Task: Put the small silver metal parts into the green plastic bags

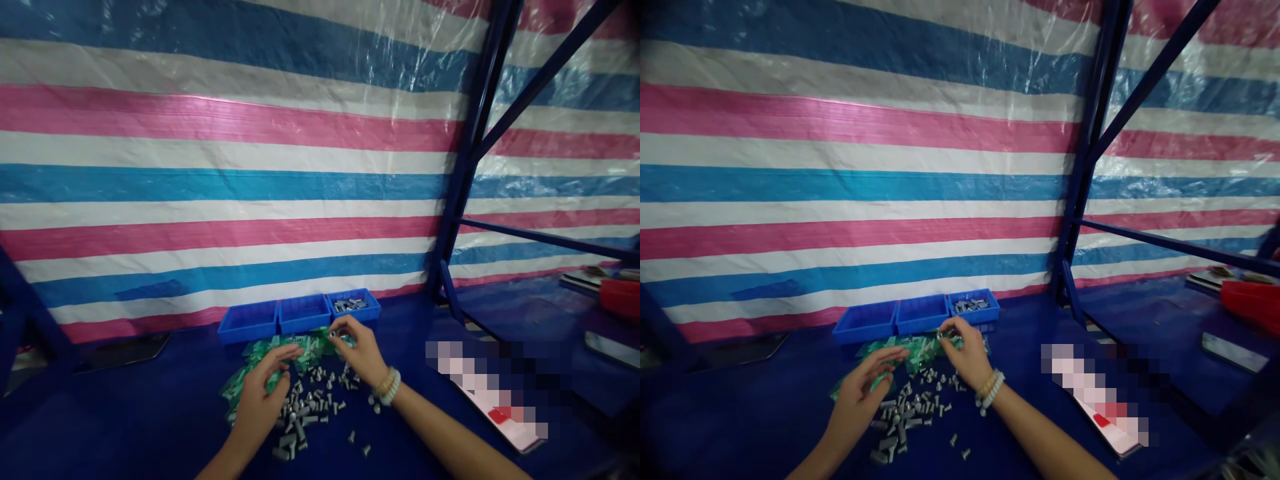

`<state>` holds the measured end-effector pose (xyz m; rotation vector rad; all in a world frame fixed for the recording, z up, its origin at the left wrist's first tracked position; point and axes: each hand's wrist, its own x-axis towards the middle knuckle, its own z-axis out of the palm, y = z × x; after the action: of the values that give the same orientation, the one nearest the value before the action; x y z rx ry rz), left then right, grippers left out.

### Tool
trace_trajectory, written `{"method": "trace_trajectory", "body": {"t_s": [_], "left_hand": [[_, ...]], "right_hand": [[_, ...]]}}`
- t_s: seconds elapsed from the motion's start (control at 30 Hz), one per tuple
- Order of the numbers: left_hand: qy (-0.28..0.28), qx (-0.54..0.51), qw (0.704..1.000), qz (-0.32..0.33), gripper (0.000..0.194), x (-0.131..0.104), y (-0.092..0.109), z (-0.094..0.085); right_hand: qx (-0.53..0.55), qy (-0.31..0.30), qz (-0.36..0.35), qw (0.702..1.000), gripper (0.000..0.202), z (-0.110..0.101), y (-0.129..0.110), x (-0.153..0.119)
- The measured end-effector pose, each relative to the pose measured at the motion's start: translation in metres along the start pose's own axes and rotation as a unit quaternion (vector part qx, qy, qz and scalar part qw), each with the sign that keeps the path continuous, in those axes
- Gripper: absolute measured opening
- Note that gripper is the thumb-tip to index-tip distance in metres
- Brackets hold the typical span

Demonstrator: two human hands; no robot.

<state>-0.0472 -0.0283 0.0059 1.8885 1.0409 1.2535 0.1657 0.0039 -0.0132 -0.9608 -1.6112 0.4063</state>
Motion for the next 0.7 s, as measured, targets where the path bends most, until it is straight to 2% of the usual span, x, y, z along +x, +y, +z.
{"method": "trace_trajectory", "body": {"t_s": [0.07, 0.17, 0.27, 0.37, 0.5, 0.6, 0.7], "left_hand": [[0.003, 0.023, 1.000, -0.001, 0.034, 0.007, -0.007, -0.006], [-0.009, 0.080, 0.997, -0.002, 0.035, 0.015, -0.020, -0.013], [-0.058, 0.176, 0.982, 0.027, 0.034, 0.021, -0.030, -0.020], [-0.151, 0.246, 0.955, 0.073, 0.028, 0.024, -0.030, -0.030], [-0.277, 0.296, 0.910, 0.086, 0.022, 0.023, -0.018, -0.042], [-0.302, 0.340, 0.888, 0.074, 0.023, 0.019, -0.011, -0.043], [-0.300, 0.379, 0.873, 0.068, 0.022, 0.014, -0.011, -0.041]], "right_hand": [[-0.137, 0.006, -0.054, 0.989, 0.010, -0.014, 0.014, 0.020], [-0.198, 0.014, -0.048, 0.979, 0.013, -0.028, 0.038, 0.047], [-0.245, 0.016, -0.032, 0.969, 0.016, -0.033, 0.053, 0.055], [-0.269, 0.002, -0.035, 0.962, 0.017, -0.028, 0.050, 0.039], [-0.269, -0.041, -0.056, 0.961, 0.014, -0.018, 0.026, 0.000], [-0.243, -0.060, -0.068, 0.966, 0.014, -0.013, 0.012, -0.020], [-0.201, -0.052, -0.056, 0.977, 0.014, -0.009, 0.007, -0.026]]}}
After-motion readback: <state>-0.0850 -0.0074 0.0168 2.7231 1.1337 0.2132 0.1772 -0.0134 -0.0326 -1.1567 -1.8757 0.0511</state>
